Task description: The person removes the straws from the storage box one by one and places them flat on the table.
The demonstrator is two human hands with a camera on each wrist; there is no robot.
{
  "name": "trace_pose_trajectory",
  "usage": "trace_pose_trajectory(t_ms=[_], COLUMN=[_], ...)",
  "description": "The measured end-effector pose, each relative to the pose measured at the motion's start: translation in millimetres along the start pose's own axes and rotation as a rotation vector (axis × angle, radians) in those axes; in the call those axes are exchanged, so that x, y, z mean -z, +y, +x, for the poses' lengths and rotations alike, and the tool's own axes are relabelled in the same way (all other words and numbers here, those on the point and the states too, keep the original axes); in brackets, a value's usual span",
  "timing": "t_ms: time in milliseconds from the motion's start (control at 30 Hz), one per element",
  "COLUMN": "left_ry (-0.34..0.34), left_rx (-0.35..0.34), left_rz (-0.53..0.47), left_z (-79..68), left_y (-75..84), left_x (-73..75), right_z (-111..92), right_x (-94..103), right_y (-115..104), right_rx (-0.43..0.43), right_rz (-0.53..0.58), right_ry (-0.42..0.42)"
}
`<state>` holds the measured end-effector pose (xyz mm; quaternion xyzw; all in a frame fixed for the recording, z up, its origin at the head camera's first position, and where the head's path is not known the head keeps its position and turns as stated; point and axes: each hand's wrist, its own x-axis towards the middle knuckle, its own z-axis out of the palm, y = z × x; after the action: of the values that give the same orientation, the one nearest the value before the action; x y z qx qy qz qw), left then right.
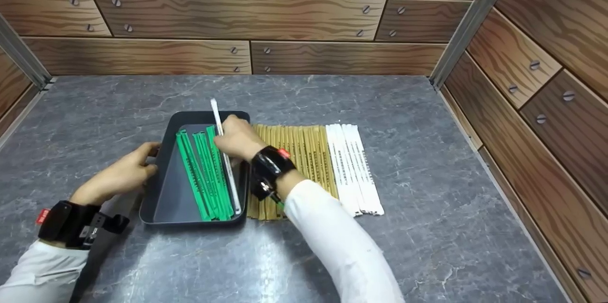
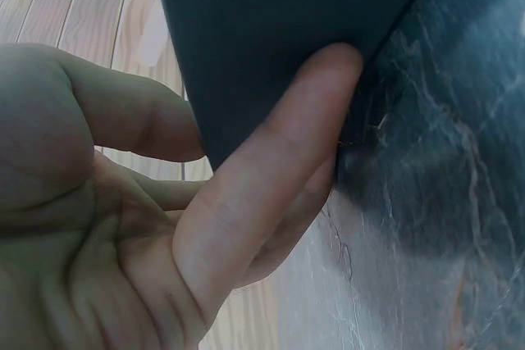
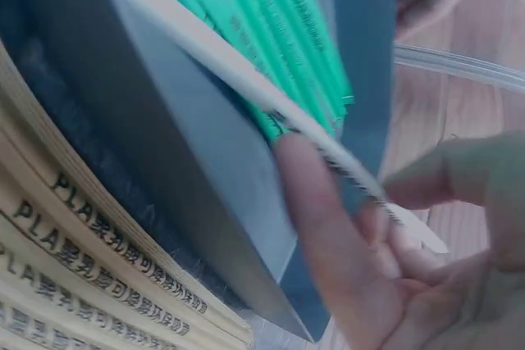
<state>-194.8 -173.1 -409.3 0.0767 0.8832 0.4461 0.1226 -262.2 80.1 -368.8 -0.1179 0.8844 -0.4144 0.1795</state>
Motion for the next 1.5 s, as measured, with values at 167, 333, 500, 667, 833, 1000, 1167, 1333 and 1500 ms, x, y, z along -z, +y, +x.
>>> trace_pose_trajectory(t_ms=[167, 333, 500, 667, 833, 1000, 1167, 1333, 1500], left_ry=[0.003, -0.005, -0.011, -0.02, -0.022, -0.013, 0.001, 0.004, 0.006], left_rx=[-0.01, -0.006, 0.013, 0.026, 0.03, 0.011, -0.004, -0.008, -0.004], left_rz=[0.0, -0.005, -0.019, -0.02, -0.025, 0.017, 0.051, 0.058, 0.057], left_z=[-0.6, -0.6, -1.2, -2.1, -1.7, -1.0, -0.4, -0.7, -0.9], left_y=[-0.7, 0.1, 1.4, 1.8, 2.4, 1.8, 0.8, 1.4, 1.4], left_x=[0.7, 0.9, 0.3, 0.2, 0.5, 0.2, -1.3, -0.8, 0.4], right_z=[-17.1, -37.9, -54.3, -67.5, -80.1, -86.8, -90.4, -89.1, -86.6], right_x=[18.4, 48.1, 86.6, 129.3, 166.8, 189.3, 195.1, 190.5, 184.6], right_y=[3.6, 17.6, 51.3, 99.6, 144.7, 179.0, 202.8, 218.4, 220.6], right_rx=[0.041, 0.097, 0.075, -0.028, -0.128, -0.218, -0.267, -0.274, -0.274], right_rz=[0.295, 0.482, 0.481, 0.36, 0.226, 0.097, 0.055, 0.032, -0.002], right_ry=[0.102, 0.19, 0.26, 0.295, 0.276, 0.253, 0.235, 0.223, 0.211])
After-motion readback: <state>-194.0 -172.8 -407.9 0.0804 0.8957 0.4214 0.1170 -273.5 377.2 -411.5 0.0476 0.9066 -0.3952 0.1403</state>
